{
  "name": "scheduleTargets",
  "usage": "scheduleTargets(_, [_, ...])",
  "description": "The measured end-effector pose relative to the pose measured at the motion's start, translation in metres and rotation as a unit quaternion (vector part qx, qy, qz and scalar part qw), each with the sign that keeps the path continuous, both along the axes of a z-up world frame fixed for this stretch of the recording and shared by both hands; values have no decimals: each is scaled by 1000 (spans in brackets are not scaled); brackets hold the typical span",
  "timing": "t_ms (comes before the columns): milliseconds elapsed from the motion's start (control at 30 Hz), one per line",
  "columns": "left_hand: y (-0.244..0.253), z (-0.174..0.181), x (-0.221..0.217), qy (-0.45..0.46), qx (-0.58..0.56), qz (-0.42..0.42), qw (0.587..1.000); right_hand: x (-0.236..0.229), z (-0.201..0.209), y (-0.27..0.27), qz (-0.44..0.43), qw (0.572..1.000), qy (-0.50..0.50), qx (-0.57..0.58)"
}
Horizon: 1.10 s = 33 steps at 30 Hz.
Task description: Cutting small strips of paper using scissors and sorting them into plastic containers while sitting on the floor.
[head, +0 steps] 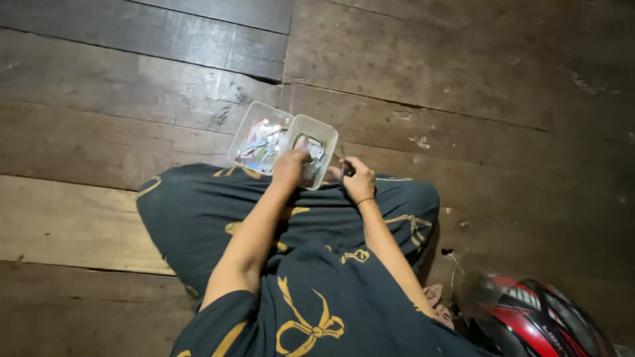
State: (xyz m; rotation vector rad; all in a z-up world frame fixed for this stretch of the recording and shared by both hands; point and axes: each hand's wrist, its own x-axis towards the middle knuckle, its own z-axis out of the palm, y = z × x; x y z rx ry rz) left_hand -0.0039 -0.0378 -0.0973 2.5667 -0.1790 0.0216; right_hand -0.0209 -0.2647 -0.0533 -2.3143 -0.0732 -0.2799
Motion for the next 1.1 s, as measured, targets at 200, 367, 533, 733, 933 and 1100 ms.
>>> scheduleTargets(200, [-5, -10, -3, -63, -111, 16, 992, -15, 15, 1, -69, 988, 116, 73])
scheduleTargets(367, [5, 48, -29, -108, -160, 22, 981, -27, 9, 8, -61, 987, 117, 96])
scheduleTargets(533, [-4, 59, -32, -184, -296, 81, 934, -34, 23, 14, -45, 988, 105, 105])
scheduleTargets(733, [0, 75, -33, -94, -512, 127, 844, -41, 43, 27, -47, 985, 95, 138])
scheduleTargets(933, [1, 52, -31, -39, -569, 139, 810, -48, 60, 45, -9, 982, 101, 158])
scheduleTargets(1100, [-1, 65, -35, -54, -550, 102, 827, -54, 70, 52, 3, 980, 111, 167])
